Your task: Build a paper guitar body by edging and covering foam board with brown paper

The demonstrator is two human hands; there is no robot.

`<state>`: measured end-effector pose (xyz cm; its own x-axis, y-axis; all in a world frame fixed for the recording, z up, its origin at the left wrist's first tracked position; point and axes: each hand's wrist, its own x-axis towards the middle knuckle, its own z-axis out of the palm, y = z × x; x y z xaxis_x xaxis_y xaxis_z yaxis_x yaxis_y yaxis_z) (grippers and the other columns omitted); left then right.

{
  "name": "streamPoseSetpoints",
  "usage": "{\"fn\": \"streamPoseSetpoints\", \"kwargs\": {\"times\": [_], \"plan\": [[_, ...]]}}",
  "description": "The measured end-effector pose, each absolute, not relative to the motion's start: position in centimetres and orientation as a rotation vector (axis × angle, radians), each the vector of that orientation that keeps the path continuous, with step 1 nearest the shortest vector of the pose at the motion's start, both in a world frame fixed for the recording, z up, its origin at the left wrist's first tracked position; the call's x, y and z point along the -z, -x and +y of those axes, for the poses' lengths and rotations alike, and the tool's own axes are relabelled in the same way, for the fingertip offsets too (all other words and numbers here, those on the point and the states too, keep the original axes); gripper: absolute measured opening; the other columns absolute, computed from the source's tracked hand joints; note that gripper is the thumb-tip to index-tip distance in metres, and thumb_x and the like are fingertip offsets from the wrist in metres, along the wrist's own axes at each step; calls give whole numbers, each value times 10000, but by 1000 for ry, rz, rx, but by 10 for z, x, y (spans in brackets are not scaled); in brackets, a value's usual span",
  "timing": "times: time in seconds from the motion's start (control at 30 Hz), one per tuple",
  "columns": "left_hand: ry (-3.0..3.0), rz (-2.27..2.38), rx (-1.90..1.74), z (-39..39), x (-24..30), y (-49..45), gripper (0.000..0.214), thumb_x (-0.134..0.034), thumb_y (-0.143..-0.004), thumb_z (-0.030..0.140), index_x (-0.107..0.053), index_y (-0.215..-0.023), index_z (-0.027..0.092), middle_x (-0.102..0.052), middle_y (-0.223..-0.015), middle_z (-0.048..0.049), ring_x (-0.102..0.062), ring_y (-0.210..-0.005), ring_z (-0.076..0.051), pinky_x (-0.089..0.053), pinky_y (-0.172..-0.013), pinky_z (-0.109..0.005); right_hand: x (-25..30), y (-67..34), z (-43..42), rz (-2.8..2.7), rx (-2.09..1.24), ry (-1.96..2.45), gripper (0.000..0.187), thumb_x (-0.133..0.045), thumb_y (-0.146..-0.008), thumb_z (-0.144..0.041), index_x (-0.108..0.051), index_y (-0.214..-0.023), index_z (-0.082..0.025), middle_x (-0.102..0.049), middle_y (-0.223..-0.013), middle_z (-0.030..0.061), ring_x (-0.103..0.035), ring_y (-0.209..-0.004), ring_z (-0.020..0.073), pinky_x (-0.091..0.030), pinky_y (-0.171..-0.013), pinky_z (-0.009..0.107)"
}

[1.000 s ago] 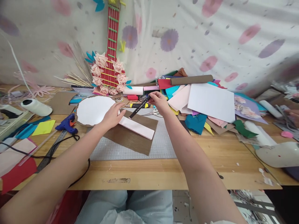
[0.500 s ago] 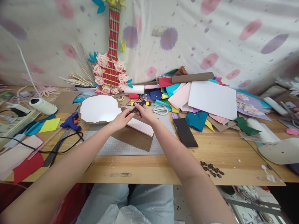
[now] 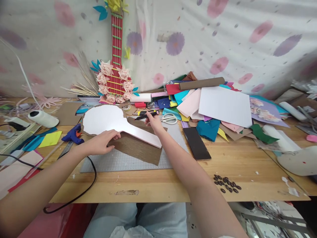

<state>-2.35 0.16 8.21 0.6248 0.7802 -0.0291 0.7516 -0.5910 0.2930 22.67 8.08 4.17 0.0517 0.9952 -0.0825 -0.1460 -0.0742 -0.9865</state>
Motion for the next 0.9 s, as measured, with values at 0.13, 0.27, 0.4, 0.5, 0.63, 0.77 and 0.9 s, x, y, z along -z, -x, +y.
{"fn": "streamPoseSetpoints", "kwargs": {"times": [0.13,0.27,0.4,0.5,0.63,0.77,0.9], "plan": [[-2660,1385,-393,19,-94,6,249,-454,-816,319,-567,-991,181,-601,-981,-69,-555,-930,-207,-436,-837,-346,-42,-219,86,-1107,-1283,1187,166,-542,-808,-351,-531,-848,-190,-570,-623,-35,-584,-576,91,-465,-502,191],[-2727,1645,-365,48,-82,-10,495,-478,-824,420,-499,-1237,149,-487,-1311,-130,-428,-1230,-272,-318,-1035,-405,-41,-206,90,-1285,-1171,1244,157,-524,-807,-331,-538,-886,-196,-619,-676,-19,-630,-685,112,-479,-581,210],[-2663,1768,-64,67,-59,-12,779,-471,-798,548,-302,-1396,78,-232,-1500,-166,-142,-1403,-290,-127,-1128,-457,-35,-193,93,-1508,-1021,1321,210,-499,-826,-353,-585,-951,-208,-677,-791,9,-655,-827,149,-490,-727,272],[-2602,1767,22,70,-48,-8,822,-370,-823,604,-237,-1423,58,-186,-1512,-161,-126,-1409,-271,-116,-1130,-456,-33,-187,95,-1631,-939,1386,259,-477,-846,-380,-596,-1016,-225,-699,-866,21,-647,-901,170,-474,-796,295],[-2620,1756,27,71,-43,-5,831,-339,-831,617,-221,-1430,53,-177,-1513,-152,-118,-1411,-260,-97,-1134,-452,-37,-182,96,-1696,-841,1496,298,-474,-852,-414,-598,-1053,-233,-696,-993,34,-630,-963,192,-458,-825,302],[-2631,1753,24,71,-42,-6,822,-342,-831,616,-231,-1429,62,-185,-1510,-156,-131,-1410,-257,-105,-1130,-456,-42,-179,95,-1739,-812,1539,319,-460,-864,-419,-589,-1079,-223,-686,-1044,37,-624,-975,185,-454,-826,286],[-2637,1749,-10,72,-40,-6,810,-348,-830,615,-236,-1431,83,-194,-1508,-156,-139,-1408,-259,-108,-1127,-459,-44,-176,93,-1808,-786,1499,328,-460,-875,-414,-583,-1103,-212,-679,-1069,41,-617,-981,171,-451,-822,264]]}}
